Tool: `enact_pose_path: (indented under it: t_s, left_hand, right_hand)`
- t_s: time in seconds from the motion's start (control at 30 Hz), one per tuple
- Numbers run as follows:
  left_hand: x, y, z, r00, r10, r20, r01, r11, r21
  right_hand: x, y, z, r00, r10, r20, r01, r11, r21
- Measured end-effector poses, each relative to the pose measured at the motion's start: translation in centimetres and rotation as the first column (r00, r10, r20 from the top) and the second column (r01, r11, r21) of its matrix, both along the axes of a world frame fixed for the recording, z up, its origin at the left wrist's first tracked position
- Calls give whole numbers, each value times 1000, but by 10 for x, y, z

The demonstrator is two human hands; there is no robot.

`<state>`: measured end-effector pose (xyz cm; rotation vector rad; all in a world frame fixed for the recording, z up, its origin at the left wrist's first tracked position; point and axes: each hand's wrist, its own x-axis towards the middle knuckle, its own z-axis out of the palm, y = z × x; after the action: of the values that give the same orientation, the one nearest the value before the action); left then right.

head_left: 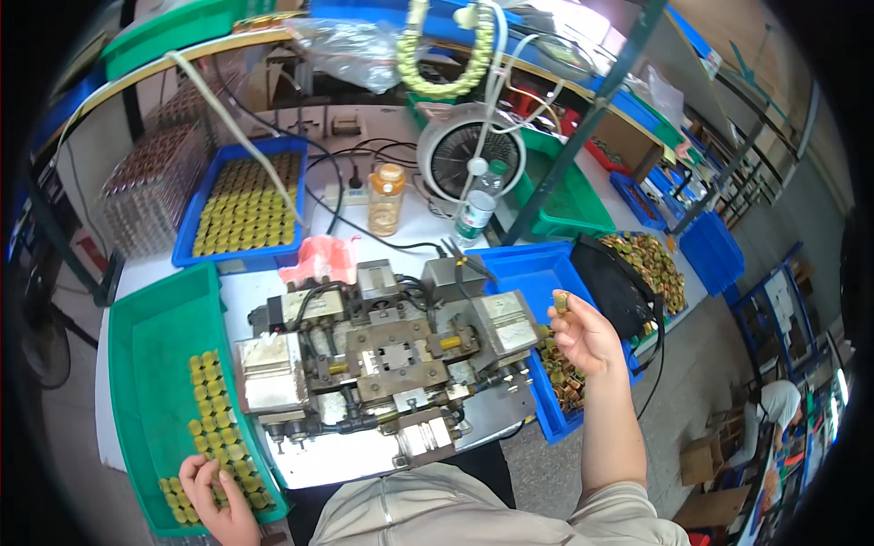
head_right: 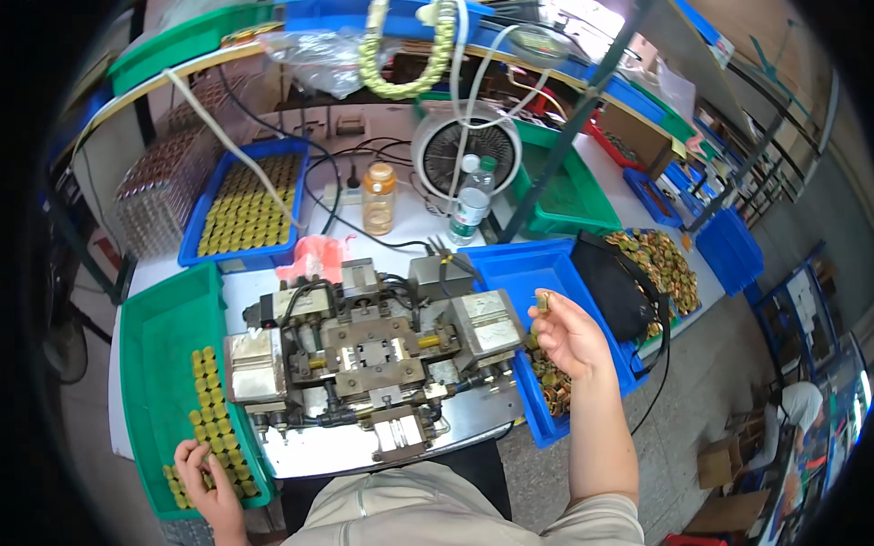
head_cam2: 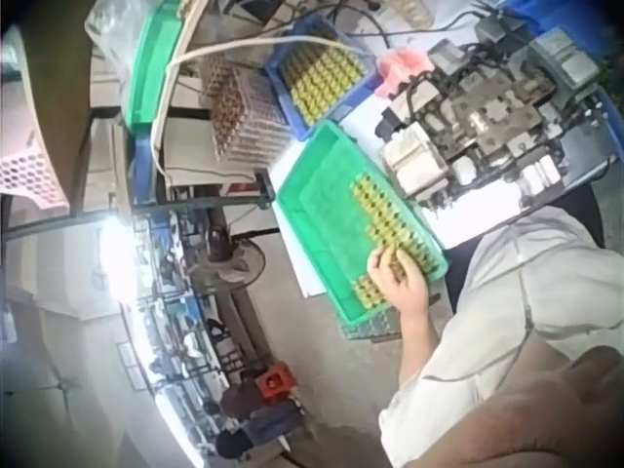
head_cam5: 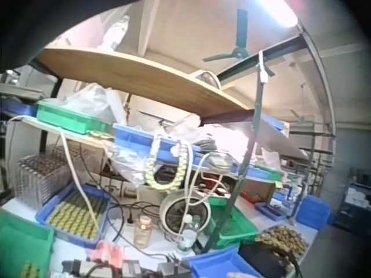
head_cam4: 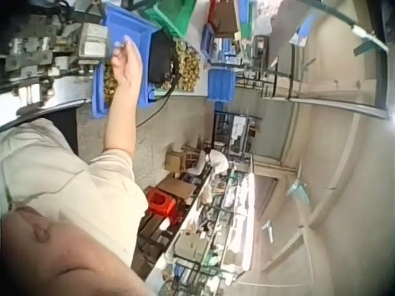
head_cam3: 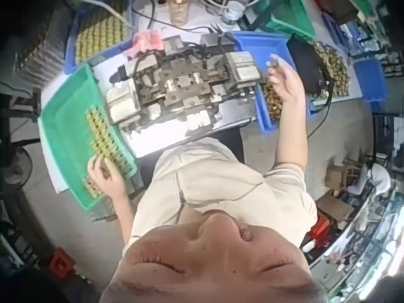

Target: Assembling electronic components using a manual press machine on an assembly line.

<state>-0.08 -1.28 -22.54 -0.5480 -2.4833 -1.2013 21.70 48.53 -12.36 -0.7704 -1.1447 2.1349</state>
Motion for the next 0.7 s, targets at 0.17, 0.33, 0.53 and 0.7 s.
enact_pose_path:
  t_s: [0.17, 0.33, 0.53, 0.7]
  left_hand:
    - [7, 4, 23, 990, -93, 104, 87, 994, 61]
    - [7, 10, 30, 990, -93, 104, 85, 993, 81]
    - [7, 7, 27, 991, -124, 55, 116, 984, 135]
    - [6, 7, 28, 986, -143, 82, 127, 977, 170]
  right_hand:
    - [-54, -51, 11, 976, 204, 78, -208, 977, 47]
    - [-115, -106, 17, 896, 145, 420, -281, 918, 282]
    - [-144, -111, -12, 739, 114, 664, -603, 551, 577]
    - [-150, -119, -7, 640, -22, 768, -683, 441, 582]
